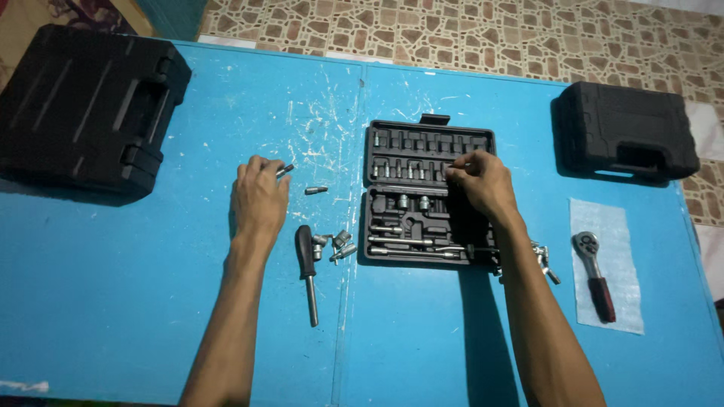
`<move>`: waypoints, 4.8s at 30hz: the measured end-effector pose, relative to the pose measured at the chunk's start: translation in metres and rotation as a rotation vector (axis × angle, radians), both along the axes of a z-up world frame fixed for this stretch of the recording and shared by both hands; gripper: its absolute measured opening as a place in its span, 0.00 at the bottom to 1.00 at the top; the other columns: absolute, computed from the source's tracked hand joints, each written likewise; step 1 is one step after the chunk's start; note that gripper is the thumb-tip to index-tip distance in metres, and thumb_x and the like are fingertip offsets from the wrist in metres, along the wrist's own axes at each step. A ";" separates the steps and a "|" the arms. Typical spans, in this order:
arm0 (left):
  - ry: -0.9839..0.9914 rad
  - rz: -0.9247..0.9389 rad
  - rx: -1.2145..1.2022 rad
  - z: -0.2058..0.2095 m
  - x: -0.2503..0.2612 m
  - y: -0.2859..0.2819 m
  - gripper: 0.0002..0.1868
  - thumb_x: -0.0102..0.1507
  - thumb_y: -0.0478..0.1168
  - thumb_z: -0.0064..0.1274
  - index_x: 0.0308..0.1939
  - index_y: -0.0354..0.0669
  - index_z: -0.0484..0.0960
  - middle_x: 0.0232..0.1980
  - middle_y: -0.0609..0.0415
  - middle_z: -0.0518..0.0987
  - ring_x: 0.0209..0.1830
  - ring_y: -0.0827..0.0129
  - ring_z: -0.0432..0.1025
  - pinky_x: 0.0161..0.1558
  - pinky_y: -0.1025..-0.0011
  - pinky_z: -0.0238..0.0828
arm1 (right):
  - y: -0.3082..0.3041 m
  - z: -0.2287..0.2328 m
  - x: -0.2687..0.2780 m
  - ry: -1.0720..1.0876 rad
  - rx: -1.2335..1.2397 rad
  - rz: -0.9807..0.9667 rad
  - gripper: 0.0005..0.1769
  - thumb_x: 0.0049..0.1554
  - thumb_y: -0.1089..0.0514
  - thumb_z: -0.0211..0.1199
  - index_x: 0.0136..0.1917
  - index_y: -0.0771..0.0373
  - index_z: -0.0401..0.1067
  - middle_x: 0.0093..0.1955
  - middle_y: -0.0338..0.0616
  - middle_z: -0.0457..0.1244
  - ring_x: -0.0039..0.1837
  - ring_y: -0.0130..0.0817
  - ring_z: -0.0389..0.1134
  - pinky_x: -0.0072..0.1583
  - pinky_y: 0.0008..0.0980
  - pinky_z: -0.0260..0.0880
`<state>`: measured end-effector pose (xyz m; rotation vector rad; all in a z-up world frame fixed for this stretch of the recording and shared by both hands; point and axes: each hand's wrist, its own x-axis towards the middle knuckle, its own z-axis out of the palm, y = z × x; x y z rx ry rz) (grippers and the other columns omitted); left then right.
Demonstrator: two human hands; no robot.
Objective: The person sorts loose socket bits and small tool pieces from the table and seats them one by one into the molded compartments of an open socket set case, then arranges the ratchet handle and extension bars into their slots in the case.
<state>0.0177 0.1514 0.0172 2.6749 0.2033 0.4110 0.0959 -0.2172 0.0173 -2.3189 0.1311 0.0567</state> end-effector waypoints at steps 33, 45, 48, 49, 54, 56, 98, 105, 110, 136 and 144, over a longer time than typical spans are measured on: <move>-0.123 -0.391 -0.420 -0.007 0.026 -0.205 0.35 0.61 0.35 0.61 0.71 0.41 0.65 0.47 0.48 0.79 0.51 0.58 0.77 0.52 0.60 0.79 | 0.010 -0.003 -0.025 0.174 0.605 0.034 0.10 0.60 0.57 0.65 0.51 0.66 0.79 0.41 0.41 0.70 0.40 0.26 0.66 0.43 0.27 0.68; -0.054 -0.135 -0.190 -0.018 0.026 -0.182 0.26 0.63 0.42 0.57 0.64 0.38 0.71 0.67 0.42 0.66 0.70 0.50 0.60 0.69 0.52 0.63 | 0.015 0.003 0.009 -0.006 -0.062 0.053 0.16 0.54 0.51 0.71 0.49 0.65 0.80 0.46 0.51 0.73 0.46 0.40 0.76 0.52 0.40 0.76; -0.074 -0.131 -0.083 -0.021 0.026 -0.183 0.25 0.65 0.43 0.56 0.63 0.38 0.72 0.68 0.39 0.64 0.72 0.48 0.57 0.69 0.48 0.57 | 0.025 0.006 0.011 0.018 -0.136 0.044 0.16 0.54 0.50 0.71 0.49 0.65 0.80 0.45 0.52 0.73 0.45 0.42 0.76 0.50 0.42 0.76; -0.052 -0.133 -0.069 -0.021 0.027 -0.183 0.25 0.65 0.44 0.55 0.64 0.38 0.71 0.69 0.40 0.64 0.72 0.48 0.56 0.69 0.47 0.56 | 0.029 0.008 0.013 0.042 -0.154 0.034 0.17 0.54 0.50 0.71 0.49 0.64 0.80 0.45 0.52 0.73 0.45 0.42 0.76 0.50 0.42 0.76; 0.020 -0.143 -0.062 -0.023 0.027 -0.184 0.25 0.66 0.45 0.52 0.65 0.38 0.70 0.70 0.42 0.64 0.73 0.48 0.55 0.69 0.46 0.54 | 0.033 0.011 0.008 -0.073 -0.147 0.085 0.17 0.53 0.50 0.73 0.46 0.66 0.80 0.42 0.55 0.72 0.43 0.43 0.75 0.50 0.43 0.75; 0.008 -0.141 -0.046 -0.022 0.028 -0.185 0.25 0.66 0.45 0.52 0.65 0.38 0.71 0.70 0.42 0.64 0.74 0.49 0.55 0.70 0.47 0.54 | 0.031 0.011 0.007 -0.060 -0.118 0.076 0.17 0.53 0.50 0.74 0.45 0.66 0.80 0.41 0.53 0.72 0.43 0.42 0.75 0.49 0.42 0.75; -0.192 -0.123 -0.393 -0.026 0.027 -0.172 0.22 0.65 0.39 0.54 0.62 0.37 0.74 0.66 0.41 0.70 0.69 0.51 0.64 0.70 0.52 0.61 | 0.011 0.000 0.016 0.051 -0.081 0.107 0.21 0.53 0.42 0.72 0.40 0.63 0.75 0.37 0.50 0.70 0.41 0.39 0.71 0.47 0.40 0.71; 0.117 -0.030 -0.302 0.008 -0.003 -0.092 0.15 0.67 0.39 0.51 0.59 0.45 0.78 0.64 0.49 0.75 0.62 0.55 0.70 0.59 0.57 0.71 | 0.013 -0.002 0.014 0.035 -0.079 0.107 0.22 0.54 0.40 0.70 0.42 0.62 0.76 0.40 0.49 0.71 0.44 0.37 0.73 0.49 0.42 0.74; 0.118 -0.024 -0.079 0.021 -0.015 -0.063 0.19 0.63 0.36 0.56 0.59 0.42 0.80 0.60 0.47 0.76 0.58 0.52 0.71 0.57 0.58 0.70 | 0.013 -0.007 0.016 0.100 -0.059 0.099 0.20 0.55 0.39 0.68 0.43 0.59 0.75 0.40 0.47 0.71 0.43 0.37 0.73 0.49 0.44 0.76; 0.118 -0.232 -1.193 -0.010 0.007 -0.146 0.14 0.70 0.36 0.48 0.57 0.35 0.80 0.49 0.50 0.85 0.46 0.71 0.78 0.49 0.73 0.77 | 0.028 0.022 -0.042 0.004 0.312 0.169 0.20 0.58 0.47 0.65 0.58 0.61 0.78 0.51 0.44 0.73 0.50 0.31 0.74 0.53 0.31 0.74; 0.202 -0.245 -1.523 0.005 0.002 -0.180 0.20 0.69 0.36 0.52 0.63 0.35 0.69 0.46 0.49 0.84 0.46 0.69 0.77 0.49 0.75 0.75 | 0.031 0.016 -0.066 0.074 0.761 0.217 0.15 0.59 0.54 0.67 0.56 0.64 0.78 0.47 0.40 0.71 0.48 0.25 0.69 0.47 0.26 0.67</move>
